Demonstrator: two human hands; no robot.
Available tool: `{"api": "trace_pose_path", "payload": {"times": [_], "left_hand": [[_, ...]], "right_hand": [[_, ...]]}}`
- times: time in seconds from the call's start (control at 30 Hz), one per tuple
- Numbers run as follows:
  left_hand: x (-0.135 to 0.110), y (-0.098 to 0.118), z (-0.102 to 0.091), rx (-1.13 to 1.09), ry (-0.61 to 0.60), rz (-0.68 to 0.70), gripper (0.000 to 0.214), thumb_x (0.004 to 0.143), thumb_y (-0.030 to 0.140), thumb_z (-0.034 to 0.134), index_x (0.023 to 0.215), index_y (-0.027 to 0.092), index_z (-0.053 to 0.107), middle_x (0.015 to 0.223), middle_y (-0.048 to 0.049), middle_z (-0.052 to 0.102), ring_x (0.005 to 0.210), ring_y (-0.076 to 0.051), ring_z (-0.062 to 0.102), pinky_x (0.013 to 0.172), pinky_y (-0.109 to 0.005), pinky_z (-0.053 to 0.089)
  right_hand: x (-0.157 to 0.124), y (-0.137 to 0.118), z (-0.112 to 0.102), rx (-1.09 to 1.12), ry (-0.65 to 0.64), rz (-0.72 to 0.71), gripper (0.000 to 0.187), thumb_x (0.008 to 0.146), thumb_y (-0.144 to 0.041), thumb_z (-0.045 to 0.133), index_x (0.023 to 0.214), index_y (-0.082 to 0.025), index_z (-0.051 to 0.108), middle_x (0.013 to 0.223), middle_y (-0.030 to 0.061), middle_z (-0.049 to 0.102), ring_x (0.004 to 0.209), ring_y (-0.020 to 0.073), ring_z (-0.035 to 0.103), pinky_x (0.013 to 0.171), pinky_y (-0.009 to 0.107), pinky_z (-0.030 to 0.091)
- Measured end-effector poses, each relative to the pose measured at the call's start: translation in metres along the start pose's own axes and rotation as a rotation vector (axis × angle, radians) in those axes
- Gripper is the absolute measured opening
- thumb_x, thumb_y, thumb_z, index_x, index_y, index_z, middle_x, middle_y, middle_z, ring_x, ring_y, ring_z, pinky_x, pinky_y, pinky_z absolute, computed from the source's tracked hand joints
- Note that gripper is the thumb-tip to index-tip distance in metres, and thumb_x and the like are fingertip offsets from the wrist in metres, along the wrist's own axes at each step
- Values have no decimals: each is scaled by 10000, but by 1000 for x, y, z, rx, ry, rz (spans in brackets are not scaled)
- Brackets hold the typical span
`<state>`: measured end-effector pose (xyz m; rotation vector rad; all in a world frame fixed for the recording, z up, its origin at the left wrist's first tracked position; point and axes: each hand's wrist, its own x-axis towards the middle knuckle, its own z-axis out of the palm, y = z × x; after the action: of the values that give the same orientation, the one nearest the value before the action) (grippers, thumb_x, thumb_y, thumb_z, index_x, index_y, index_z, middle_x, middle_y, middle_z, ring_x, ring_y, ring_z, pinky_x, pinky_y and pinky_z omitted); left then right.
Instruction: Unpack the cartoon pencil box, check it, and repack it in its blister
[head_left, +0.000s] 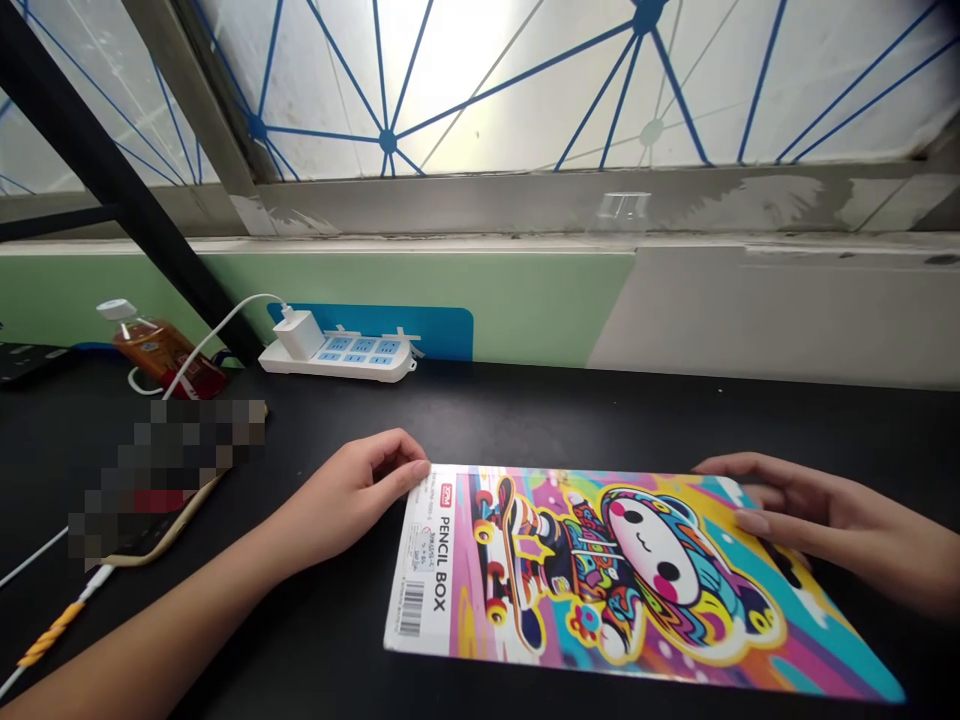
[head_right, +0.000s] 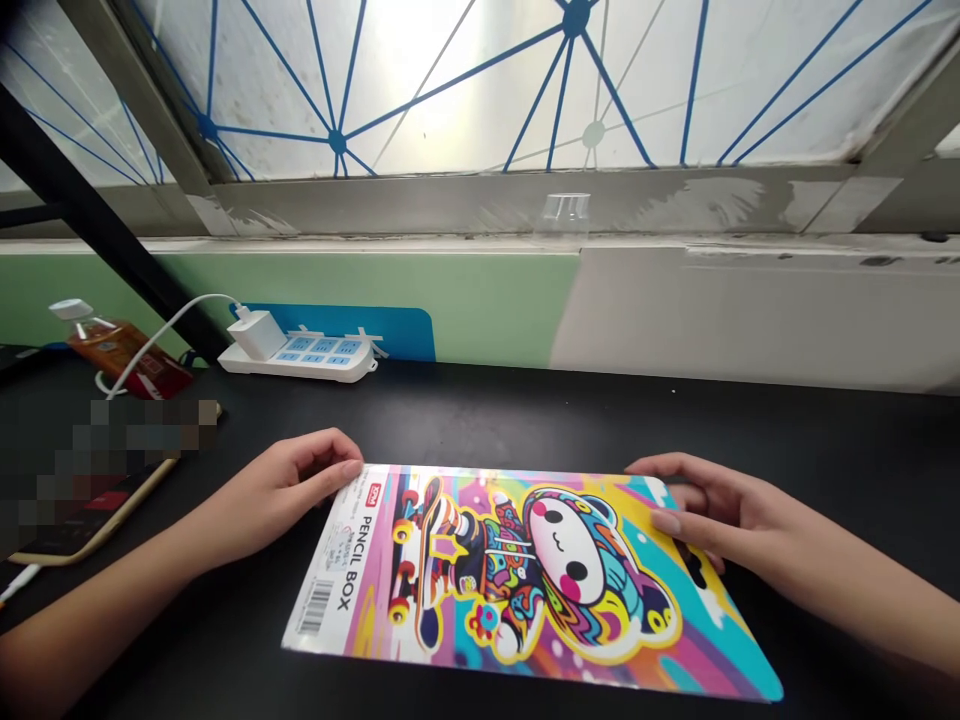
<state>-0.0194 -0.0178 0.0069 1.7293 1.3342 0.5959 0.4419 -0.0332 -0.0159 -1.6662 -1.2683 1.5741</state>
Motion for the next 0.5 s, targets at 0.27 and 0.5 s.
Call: {"api": "trace_pose_path", "payload": {"times": [0.27,0.5], "left_hand": [[-2,-4,5,-63,18,-68,444,1033,622,552,857,216,588,723,24,607,629,-159,526,568,-248,396],[-4,-2,10,-236,219,22,476,1020,667,584,827,235,532,643,55,541,571,-144,509,538,-239,413]], "right_hand": [[-6,-8,9,-82,-56,-47,424,777,-585,873,1073,-306,753,972,64,830,911,331,813,721,349,678],[-11,-6,20,-84,203,-235,486,715,-609,894,1056,-318,709,1023,78,801,900,353,804,684,374,710]]}}
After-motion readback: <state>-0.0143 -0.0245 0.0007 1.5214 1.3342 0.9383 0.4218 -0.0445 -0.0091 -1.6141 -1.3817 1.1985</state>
